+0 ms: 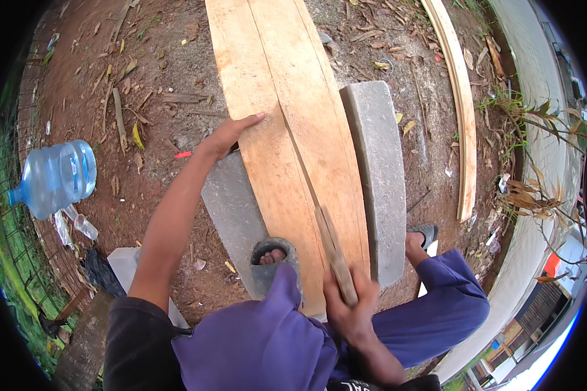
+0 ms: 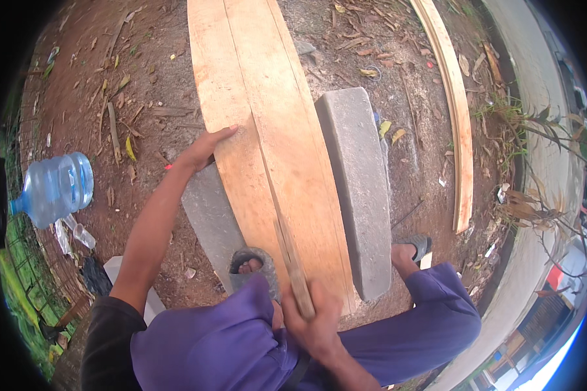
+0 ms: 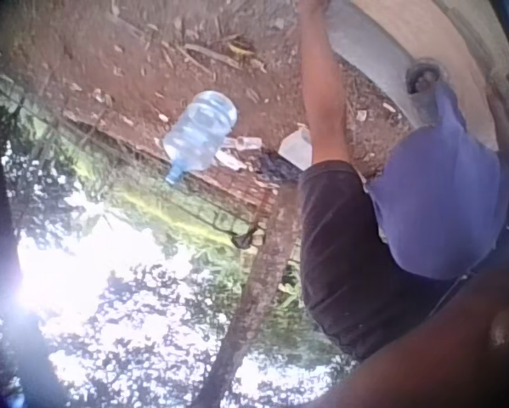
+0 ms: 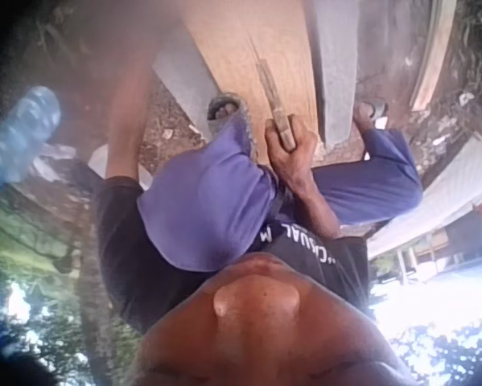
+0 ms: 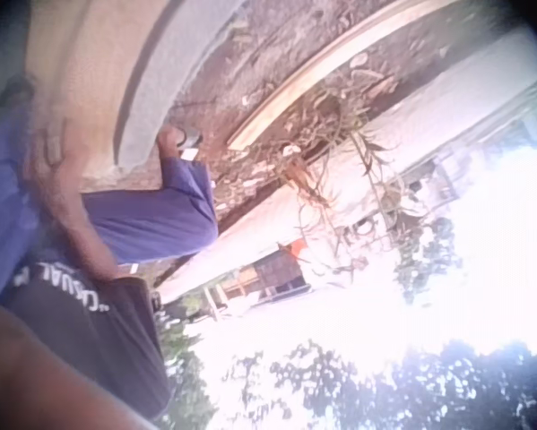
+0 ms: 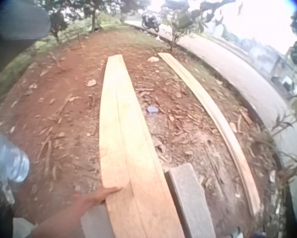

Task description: The person uses a hand saw to cut a long wooden plank placed on two concrete blocks. The person holds the plank with one hand and saws along a marked line with the other hand, producing sawdust as the cut progresses.

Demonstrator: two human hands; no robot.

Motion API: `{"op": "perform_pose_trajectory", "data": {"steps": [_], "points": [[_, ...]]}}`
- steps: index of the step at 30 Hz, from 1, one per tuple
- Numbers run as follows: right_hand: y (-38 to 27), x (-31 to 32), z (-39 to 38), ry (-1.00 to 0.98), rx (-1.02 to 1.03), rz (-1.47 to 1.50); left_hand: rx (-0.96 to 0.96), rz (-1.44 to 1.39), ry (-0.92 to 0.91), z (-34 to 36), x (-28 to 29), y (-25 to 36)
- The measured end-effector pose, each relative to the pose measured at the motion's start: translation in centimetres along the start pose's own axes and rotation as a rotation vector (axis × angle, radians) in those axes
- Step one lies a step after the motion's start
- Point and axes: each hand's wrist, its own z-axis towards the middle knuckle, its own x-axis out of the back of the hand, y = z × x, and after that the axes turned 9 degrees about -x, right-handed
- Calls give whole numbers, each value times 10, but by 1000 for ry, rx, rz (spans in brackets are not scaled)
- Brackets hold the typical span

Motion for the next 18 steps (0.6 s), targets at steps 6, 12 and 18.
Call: {"op": "perform_pose_trajectory", "data": {"steps": [6, 12, 18], "points": [[-33, 47, -60, 16, -84, 61, 13, 105, 85, -32, -12, 27], [-30, -39, 85, -44, -157, 210, -84, 125, 105, -37, -22, 23], [-7, -45, 54, 15, -121, 232, -68, 144, 80, -27, -10, 10]]}}
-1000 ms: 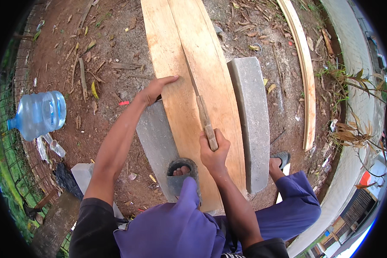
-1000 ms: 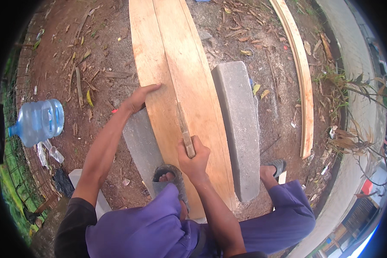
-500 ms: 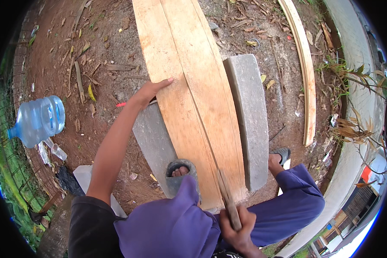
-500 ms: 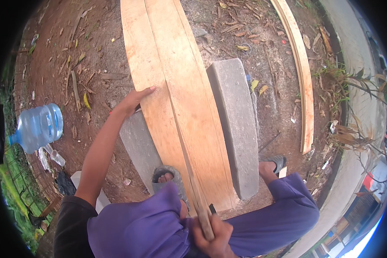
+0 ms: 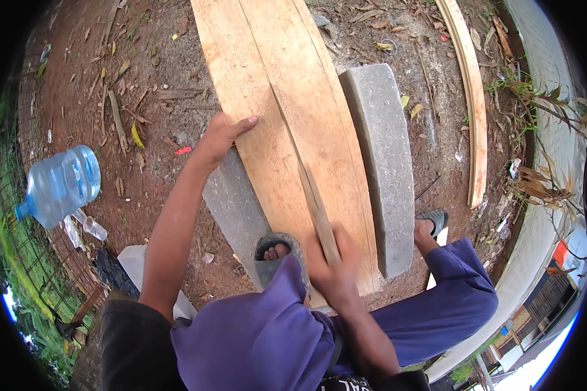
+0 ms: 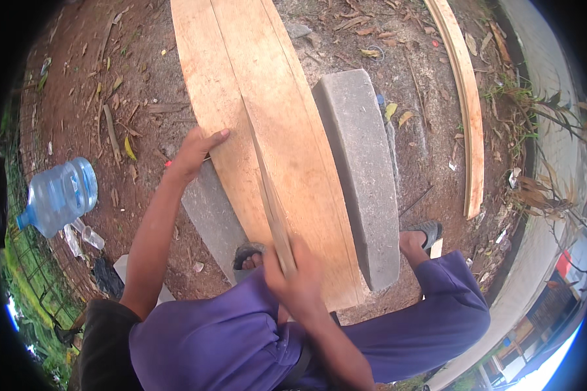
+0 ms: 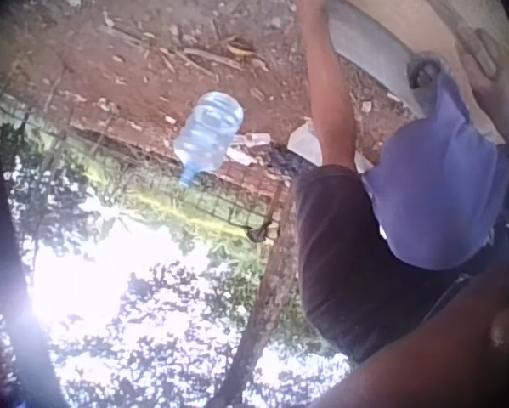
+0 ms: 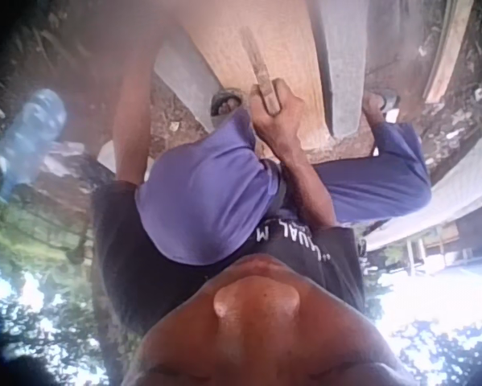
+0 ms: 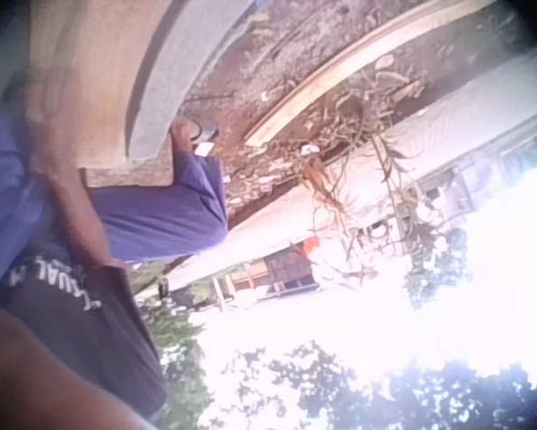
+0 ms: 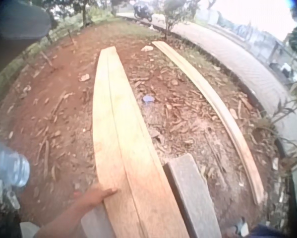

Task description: The person uses a hand saw to cut a long wooden plank placed on two concrete blocks. The person holds the plank with one hand and saws along a marked line with the other hand, producing sawdust as the cut progresses.

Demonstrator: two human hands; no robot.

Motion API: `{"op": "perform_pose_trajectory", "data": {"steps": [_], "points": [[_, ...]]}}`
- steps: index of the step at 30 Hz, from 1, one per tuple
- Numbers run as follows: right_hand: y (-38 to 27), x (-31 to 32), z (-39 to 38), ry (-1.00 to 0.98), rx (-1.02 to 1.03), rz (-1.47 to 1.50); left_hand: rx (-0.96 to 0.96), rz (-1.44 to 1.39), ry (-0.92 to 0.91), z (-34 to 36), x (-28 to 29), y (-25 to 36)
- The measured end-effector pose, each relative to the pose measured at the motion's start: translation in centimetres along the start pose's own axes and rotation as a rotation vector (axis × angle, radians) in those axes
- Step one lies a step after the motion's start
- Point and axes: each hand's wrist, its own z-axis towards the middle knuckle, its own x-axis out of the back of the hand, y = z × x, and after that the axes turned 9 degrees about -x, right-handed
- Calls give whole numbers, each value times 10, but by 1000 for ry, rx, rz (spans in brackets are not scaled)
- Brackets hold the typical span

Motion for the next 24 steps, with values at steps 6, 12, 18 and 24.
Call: {"op": "perform_pose_trajectory", "data": {"steps": [6, 12, 18, 24], "points": [[9, 74, -107, 10, 92, -225, 115, -139, -45, 6, 8, 0], [-7, -25, 58, -32, 51, -52, 98, -144, -48, 7, 0, 5], [24, 44, -61, -27, 108, -89, 28, -66, -31, 3, -1, 1], [28, 47, -50, -11, 87, -90, 45, -10, -2, -4, -3, 6]]}}
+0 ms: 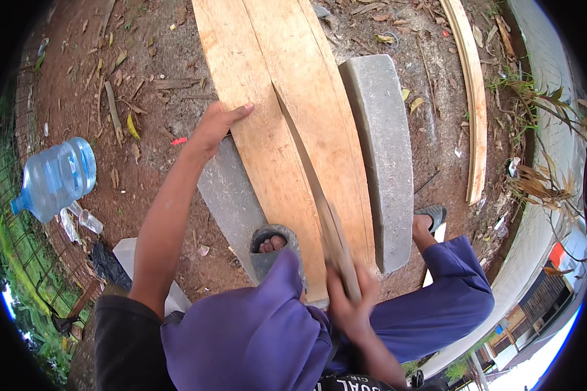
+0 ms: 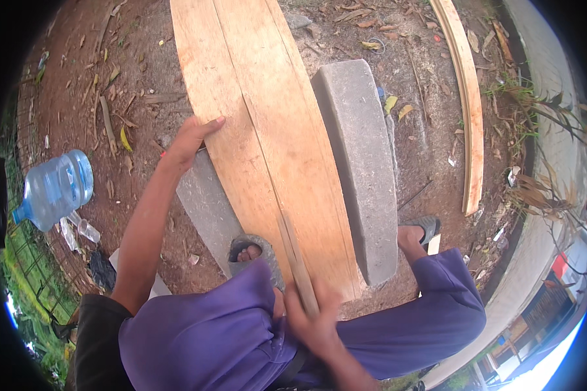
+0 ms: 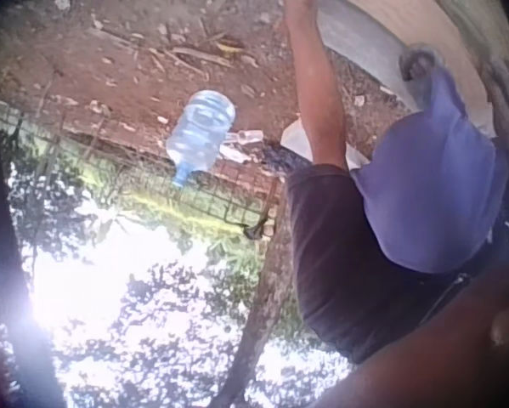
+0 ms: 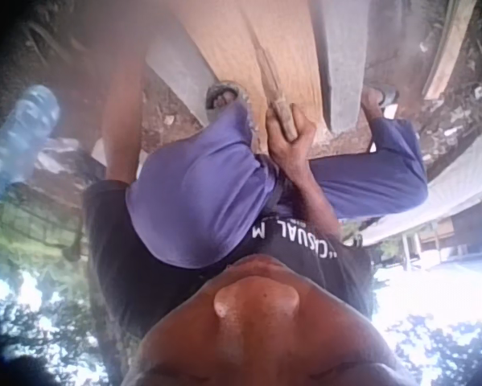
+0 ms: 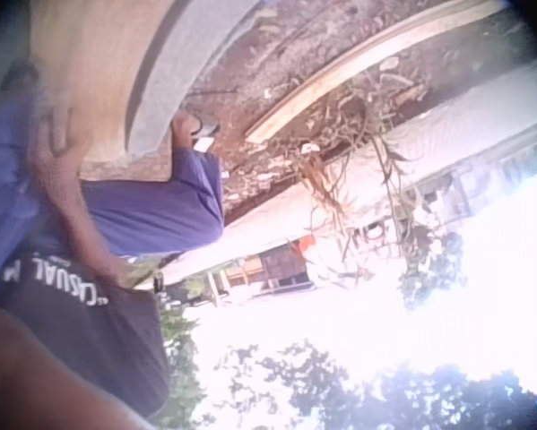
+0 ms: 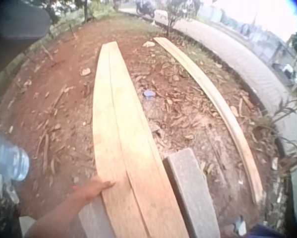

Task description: The person uses a hand saw to cut a long wooden plank placed on two concrete blocks. The person holds the plank with one hand and saws along a marked line with the other hand, producing sawdust as the cut progresses.

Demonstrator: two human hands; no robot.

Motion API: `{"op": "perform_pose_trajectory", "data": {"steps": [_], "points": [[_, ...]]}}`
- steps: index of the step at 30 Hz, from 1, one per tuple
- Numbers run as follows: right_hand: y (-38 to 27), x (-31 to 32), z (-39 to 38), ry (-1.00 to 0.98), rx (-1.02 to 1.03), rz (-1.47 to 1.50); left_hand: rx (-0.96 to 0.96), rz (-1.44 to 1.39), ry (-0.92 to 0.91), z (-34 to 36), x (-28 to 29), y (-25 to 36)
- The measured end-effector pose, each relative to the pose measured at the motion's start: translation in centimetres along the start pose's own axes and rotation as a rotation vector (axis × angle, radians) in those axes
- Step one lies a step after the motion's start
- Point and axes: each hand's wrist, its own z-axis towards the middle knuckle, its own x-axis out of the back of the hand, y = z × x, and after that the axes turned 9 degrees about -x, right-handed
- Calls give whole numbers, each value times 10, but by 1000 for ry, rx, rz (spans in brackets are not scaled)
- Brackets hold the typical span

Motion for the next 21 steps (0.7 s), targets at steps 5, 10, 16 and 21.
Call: {"op": "perform_pose_trajectory", "data": {"steps": [5, 10, 16, 21], "points": [[-22, -74, 115, 10, -7, 86, 11, -39, -51, 6, -1, 1], [22, 6, -14, -58, 73, -121, -5, -64, 15, 1, 0, -5], [8, -13, 15, -12, 9, 65, -12, -44, 6, 3, -2, 0], [-20, -76, 115, 22, 14, 47, 28, -23, -21, 4, -4, 5]]}}
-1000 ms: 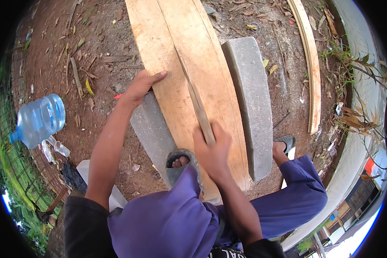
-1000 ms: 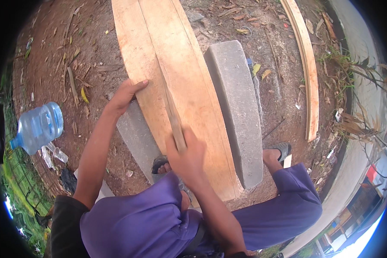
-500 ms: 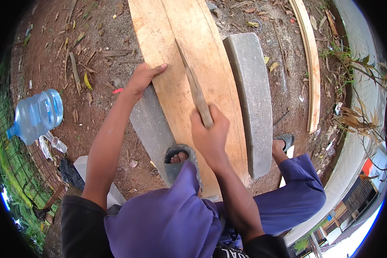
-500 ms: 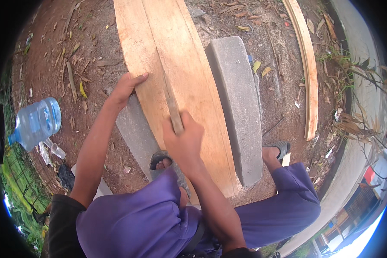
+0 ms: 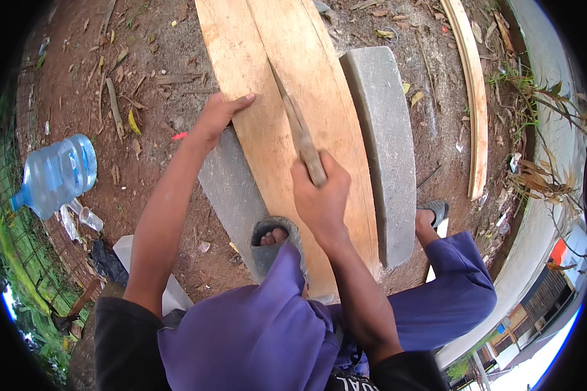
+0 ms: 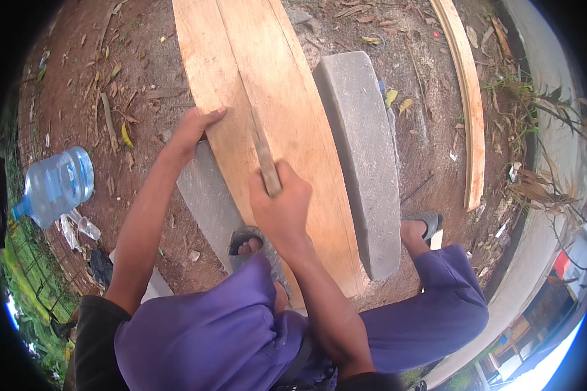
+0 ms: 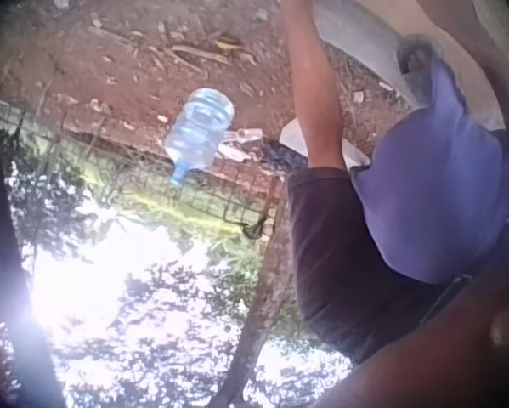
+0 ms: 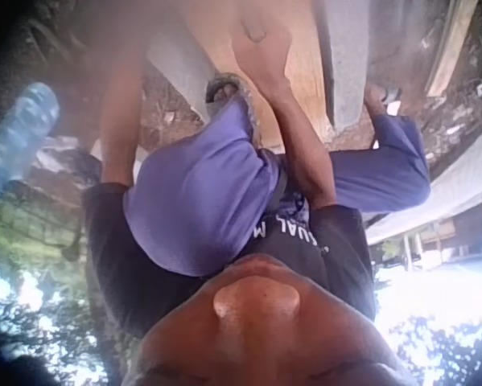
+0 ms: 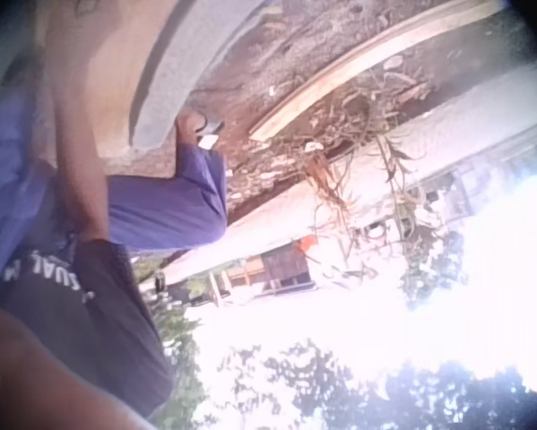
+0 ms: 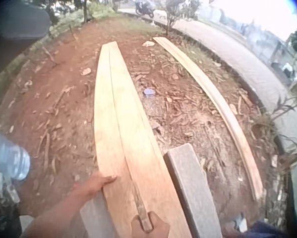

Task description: The person uses a hand saw to cut a long wooden plank placed on two concrete blocks. The person holds the plank with one hand and saws along a marked line with the other hand, producing sawdust as the cut progresses.

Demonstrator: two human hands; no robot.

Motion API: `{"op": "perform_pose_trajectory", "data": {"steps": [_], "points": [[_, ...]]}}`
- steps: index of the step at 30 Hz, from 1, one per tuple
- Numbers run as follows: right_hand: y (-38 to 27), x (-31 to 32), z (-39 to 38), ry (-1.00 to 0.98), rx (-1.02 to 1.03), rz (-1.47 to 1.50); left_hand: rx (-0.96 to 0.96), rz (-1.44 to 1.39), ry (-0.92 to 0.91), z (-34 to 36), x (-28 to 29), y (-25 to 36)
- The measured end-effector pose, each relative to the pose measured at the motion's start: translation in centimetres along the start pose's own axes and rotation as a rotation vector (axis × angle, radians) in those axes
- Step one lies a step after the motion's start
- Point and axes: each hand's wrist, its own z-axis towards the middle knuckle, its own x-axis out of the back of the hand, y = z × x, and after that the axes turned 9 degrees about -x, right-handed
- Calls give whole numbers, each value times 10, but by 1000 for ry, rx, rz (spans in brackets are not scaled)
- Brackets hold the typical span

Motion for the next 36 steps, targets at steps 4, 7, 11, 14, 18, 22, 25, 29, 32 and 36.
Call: {"op": "perform_pose_trajectory", "data": {"steps": [4, 7, 11, 14, 18, 22, 25, 29, 32, 36], "points": [[34, 83, -126, -67, 87, -182, -32, 5, 43, -2, -3, -2], [25, 125, -179, -81, -9, -192, -43, -1, 56, -8, 4, -5], [7, 58, -78, -38, 18, -86, -62, -13, 48, -4, 1, -8], [-10, 15, -6, -44, -79, 20, -39, -8, 29, 0, -3, 4], [3, 50, -77, -9, -2, -110, -32, 75, 102, -5, 0, -3], [26, 120, -178, -88, -29, -196, -54, -19, 50, -6, 4, -7], [25, 94, -129, -57, 0, -160, -29, -9, 28, -4, 2, -6], [29, 13, -23, -21, 48, 61, -16, -63, -25, 3, 7, -9], [23, 3, -15, -5, 42, 96, 65, -350, -60, 10, 20, 1], [15, 9, -9, -27, 12, 97, 90, -602, -98, 19, 18, 4]]}}
